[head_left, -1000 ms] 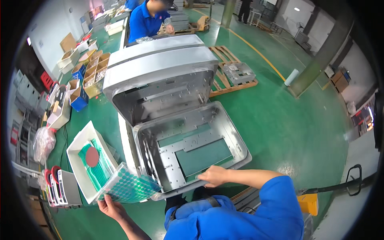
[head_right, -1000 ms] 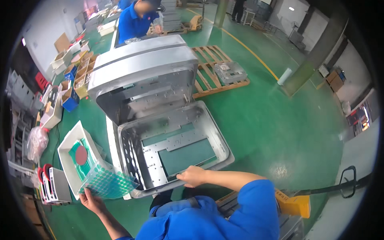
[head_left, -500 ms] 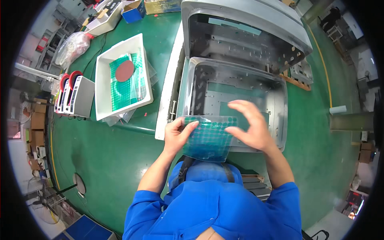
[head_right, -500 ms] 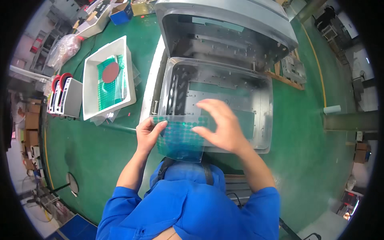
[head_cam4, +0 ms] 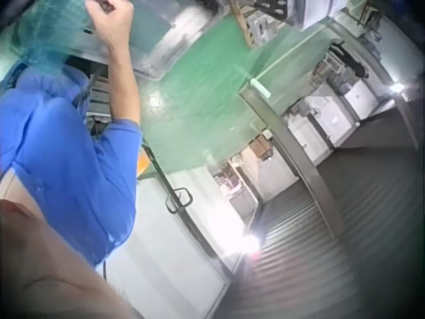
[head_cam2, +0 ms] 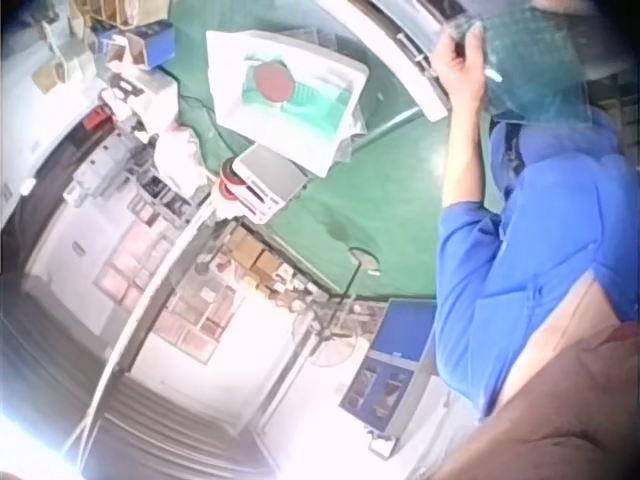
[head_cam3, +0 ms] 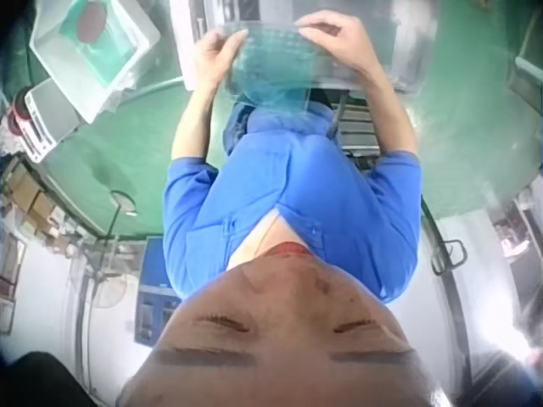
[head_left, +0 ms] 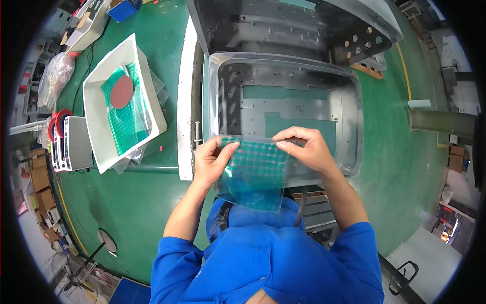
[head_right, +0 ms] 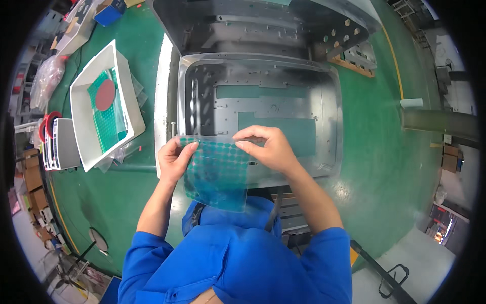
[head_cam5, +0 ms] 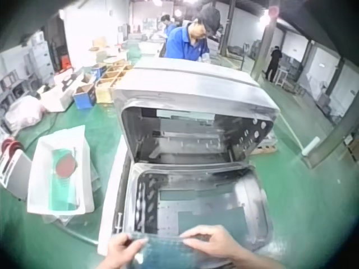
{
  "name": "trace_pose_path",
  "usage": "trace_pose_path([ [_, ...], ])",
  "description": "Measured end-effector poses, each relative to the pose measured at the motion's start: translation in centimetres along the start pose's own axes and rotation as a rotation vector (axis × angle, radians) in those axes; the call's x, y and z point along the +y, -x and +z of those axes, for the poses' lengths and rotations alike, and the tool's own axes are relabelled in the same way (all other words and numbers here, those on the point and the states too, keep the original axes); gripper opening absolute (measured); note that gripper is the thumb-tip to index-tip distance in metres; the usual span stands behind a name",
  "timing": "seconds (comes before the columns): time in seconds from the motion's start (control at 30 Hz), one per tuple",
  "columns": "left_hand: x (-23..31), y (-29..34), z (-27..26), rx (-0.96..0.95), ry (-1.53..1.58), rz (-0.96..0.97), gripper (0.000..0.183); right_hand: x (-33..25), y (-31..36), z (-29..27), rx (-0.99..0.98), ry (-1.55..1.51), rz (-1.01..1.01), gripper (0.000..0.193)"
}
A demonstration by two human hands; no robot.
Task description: The recorder is applying circular green stickers to the interior and exterior of grey metal equipment enclosures.
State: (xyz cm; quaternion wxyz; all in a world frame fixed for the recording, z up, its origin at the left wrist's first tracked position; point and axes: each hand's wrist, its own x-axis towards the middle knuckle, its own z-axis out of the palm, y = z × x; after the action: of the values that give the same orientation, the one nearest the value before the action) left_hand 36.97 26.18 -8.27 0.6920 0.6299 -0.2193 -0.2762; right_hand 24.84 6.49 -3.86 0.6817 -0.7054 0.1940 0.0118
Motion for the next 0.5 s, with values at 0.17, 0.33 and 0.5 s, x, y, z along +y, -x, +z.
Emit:
trace_pose_path([
  [0.17, 0.3, -1.7, 2.3, 0.117, -0.047, -0.114, 0.007, 1.2, -1.6, -1.7, 0.107, -0.035, -0.011, 0.012],
  [0.33, -0.5, -3.5, 4.3, 0.175, -0.077, -0.232, 0.008, 3.2, -3.1, -3.9, 0.187, 0.049, -0.068, 0.011],
  [0.5, -1.9, -4.6, 5.9, 0.201, -0.086, -0.285, 0.010, 4.8, -4.6, -5.9, 0.167, 0.194, -0.148, 0.011],
])
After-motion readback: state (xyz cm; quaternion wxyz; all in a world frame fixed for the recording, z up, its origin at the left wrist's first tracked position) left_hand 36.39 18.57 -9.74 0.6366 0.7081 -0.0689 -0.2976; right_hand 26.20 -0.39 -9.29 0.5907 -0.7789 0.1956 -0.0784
